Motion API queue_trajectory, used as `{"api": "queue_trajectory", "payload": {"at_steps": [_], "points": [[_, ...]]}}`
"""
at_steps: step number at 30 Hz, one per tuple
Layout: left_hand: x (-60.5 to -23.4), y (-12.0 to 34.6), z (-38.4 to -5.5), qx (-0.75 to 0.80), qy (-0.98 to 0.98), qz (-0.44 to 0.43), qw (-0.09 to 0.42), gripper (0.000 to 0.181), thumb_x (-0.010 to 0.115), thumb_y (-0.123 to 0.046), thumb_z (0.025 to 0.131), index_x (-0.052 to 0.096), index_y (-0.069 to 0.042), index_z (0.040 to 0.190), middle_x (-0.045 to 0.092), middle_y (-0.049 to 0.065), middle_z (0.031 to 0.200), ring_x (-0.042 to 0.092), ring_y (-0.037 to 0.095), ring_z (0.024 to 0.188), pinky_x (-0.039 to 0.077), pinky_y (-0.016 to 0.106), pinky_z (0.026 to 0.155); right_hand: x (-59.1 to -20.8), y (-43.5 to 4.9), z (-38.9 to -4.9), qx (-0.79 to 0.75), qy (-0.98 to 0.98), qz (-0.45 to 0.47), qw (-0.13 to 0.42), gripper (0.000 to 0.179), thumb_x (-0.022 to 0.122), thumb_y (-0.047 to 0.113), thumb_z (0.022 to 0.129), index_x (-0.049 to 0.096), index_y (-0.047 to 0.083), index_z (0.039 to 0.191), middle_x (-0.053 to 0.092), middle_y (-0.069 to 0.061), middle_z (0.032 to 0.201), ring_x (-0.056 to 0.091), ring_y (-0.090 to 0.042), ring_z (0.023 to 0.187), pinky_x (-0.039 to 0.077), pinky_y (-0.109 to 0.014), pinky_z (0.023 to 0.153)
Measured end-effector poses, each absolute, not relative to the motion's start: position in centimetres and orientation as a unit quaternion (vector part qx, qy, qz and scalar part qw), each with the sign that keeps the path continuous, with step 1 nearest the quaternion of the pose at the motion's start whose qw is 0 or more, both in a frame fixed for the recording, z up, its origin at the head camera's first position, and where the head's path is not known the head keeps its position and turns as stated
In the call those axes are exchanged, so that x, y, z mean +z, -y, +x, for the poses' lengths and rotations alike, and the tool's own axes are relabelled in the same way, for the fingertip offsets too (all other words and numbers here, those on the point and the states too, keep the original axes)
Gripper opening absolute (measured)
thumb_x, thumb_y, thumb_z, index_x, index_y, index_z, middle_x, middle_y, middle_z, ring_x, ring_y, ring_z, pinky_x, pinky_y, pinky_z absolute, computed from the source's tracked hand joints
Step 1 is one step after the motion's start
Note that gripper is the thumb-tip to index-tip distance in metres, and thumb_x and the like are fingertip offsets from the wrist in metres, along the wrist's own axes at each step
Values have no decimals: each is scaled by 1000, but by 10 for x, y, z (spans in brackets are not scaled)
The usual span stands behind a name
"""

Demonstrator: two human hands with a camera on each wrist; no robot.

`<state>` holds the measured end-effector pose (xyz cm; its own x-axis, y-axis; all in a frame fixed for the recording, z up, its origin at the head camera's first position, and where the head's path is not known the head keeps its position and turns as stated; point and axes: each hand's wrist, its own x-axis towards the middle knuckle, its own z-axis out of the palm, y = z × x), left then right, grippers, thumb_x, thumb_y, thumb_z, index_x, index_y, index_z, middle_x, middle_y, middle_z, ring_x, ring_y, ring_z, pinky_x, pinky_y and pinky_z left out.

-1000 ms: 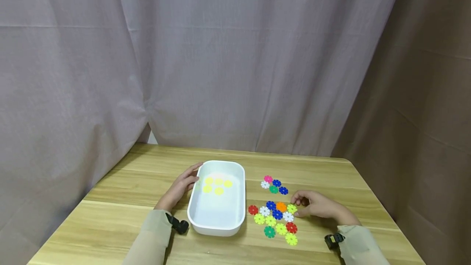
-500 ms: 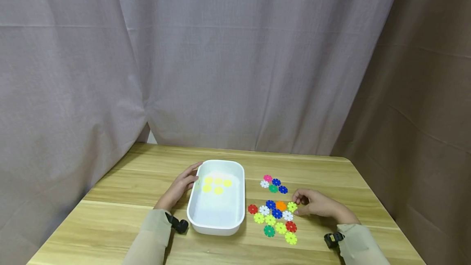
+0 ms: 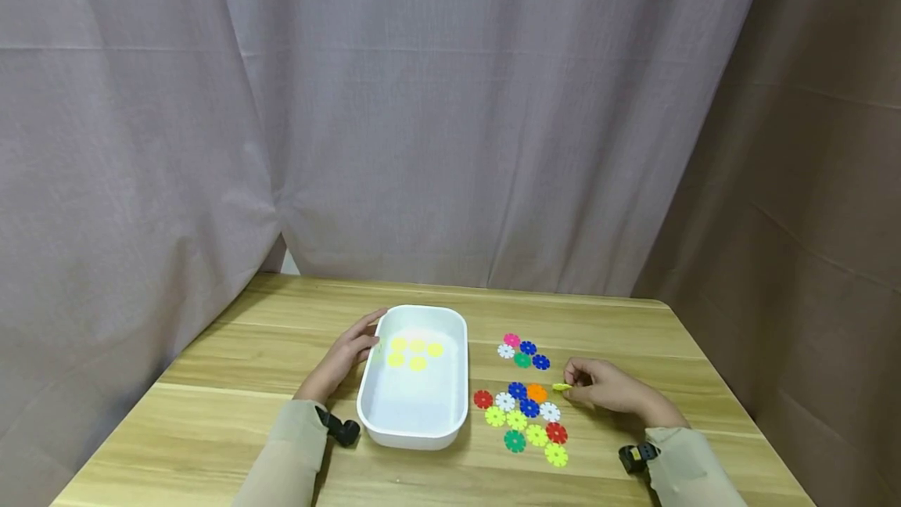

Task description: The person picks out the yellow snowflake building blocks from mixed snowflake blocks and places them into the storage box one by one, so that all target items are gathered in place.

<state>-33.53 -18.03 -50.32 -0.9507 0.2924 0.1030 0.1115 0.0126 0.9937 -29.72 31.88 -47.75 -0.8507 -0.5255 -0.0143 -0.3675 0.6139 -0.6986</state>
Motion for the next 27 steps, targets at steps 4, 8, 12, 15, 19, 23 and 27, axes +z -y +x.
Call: {"api": "queue_trajectory", "payload": {"at_steps": [4,8,12,15,19,23,27], "points": [[-504,181,-336,687,-710,140,67,56,52,-15,100,40,-16,155,45,25,148,50,38,131,48,31,101,-478,-319,-298,-353,-895,-252,105,16,72,17,91,59,9,94,55,-1,83,51,-14,76,42,-26,63],[-504,181,-336,687,-710,139,67,57,52,-15,100,39,-16,155,45,25,148,49,39,132,47,34,104,-477,-319,-297,-346,-899,-247,102,15,71,19,92,60,10,96,57,-2,85,52,-16,78,42,-27,66],[-504,181,-336,689,-708,139,69,57,52,-14,100,39,-15,155,45,25,148,49,38,132,47,33,103,-476,-318,-297,-341,-902,-243,105,13,70,20,94,62,11,97,58,-2,87,52,-17,80,42,-27,68],[-504,181,-336,690,-706,141,69,57,52,-14,100,39,-15,155,45,26,147,50,39,132,48,31,102,-476,-317,-297,-342,-901,-244,105,11,69,20,95,62,11,97,58,-2,88,52,-17,82,43,-27,69],[-504,182,-336,691,-706,142,69,57,52,-14,100,40,-15,155,45,26,147,50,38,131,49,31,101,-476,-316,-297,-353,-898,-241,99,10,68,19,96,62,11,98,59,-2,89,52,-18,83,43,-27,70],[-504,182,-336,691,-705,143,69,57,52,-14,100,40,-16,155,45,25,147,50,38,131,49,31,101,-476,-315,-297,-372,-892,-244,83,10,67,17,96,63,9,99,60,-4,91,52,-17,84,43,-26,70],[-504,181,-336,689,-706,146,69,56,51,-14,100,40,-15,155,45,25,148,49,39,132,49,30,101,-476,-314,-296,-377,-889,-252,66,10,67,17,97,63,9,99,62,-3,91,54,-16,83,45,-26,70]]}}
